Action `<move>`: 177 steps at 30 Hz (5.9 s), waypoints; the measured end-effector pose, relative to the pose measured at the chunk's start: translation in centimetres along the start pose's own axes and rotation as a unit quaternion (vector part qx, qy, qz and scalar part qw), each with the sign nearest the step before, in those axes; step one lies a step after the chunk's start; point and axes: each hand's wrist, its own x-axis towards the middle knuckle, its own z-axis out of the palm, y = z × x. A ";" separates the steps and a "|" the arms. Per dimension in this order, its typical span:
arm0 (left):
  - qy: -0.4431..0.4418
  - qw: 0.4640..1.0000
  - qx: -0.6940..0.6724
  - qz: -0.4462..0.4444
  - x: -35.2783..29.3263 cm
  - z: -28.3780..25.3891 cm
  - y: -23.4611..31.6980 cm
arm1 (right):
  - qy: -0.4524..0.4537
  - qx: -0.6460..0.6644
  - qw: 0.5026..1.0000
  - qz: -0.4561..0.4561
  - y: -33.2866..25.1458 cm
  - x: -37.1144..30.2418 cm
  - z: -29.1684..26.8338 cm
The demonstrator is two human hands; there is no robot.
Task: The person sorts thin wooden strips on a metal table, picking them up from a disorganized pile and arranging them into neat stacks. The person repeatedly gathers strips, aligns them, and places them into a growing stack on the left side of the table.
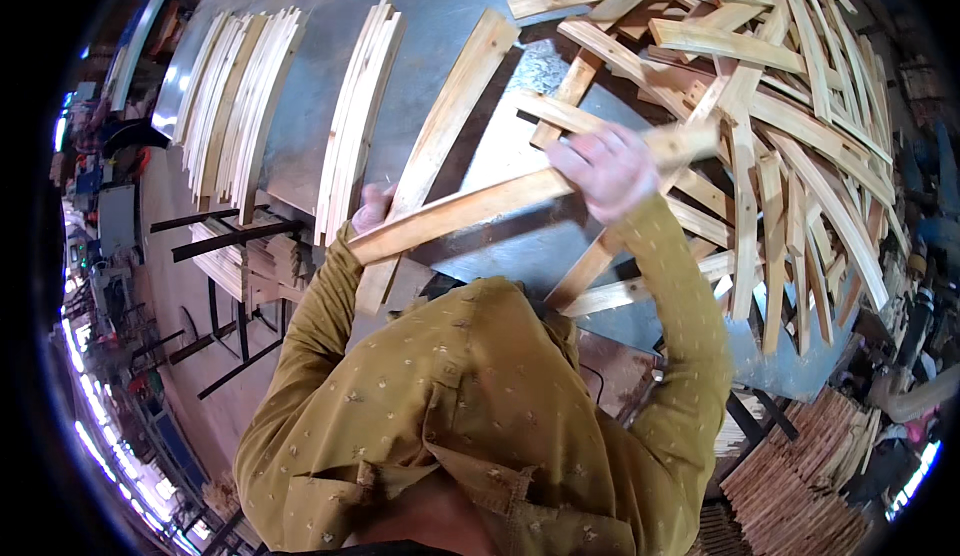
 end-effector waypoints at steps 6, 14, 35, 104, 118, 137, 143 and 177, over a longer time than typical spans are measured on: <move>-0.296 0.884 -0.349 -0.095 -0.9 3.6 -2.6 | -0.008 0.037 0.994 -0.104 1.5 6.1 10.3; -0.028 0.987 -0.155 0.020 -6.2 3.7 -3.4 | -0.092 -0.043 0.941 0.323 -0.5 3.3 14.4; 0.240 0.804 0.540 0.071 -9.5 6.1 9.1 | 0.122 0.857 0.331 0.376 -14.2 20.4 17.3; 0.229 0.971 -0.002 0.074 13.2 9.2 -11.9 | -0.145 0.229 0.583 0.766 -6.2 -9.3 -8.6; 0.295 0.954 0.057 0.018 13.1 10.0 -9.6 | -0.070 -0.362 0.668 0.647 0.0 -30.4 -14.8; 0.361 0.891 0.177 0.212 8.9 2.8 0.5 | -0.318 -0.235 0.757 0.521 12.6 -39.3 -21.5; 0.333 0.708 0.599 0.169 8.1 6.0 15.4 | -0.338 -0.345 0.695 0.532 11.8 -39.0 -19.5; 0.184 0.970 0.107 0.120 6.9 5.8 -3.2 | -0.068 0.736 0.439 0.510 -2.9 -0.6 13.4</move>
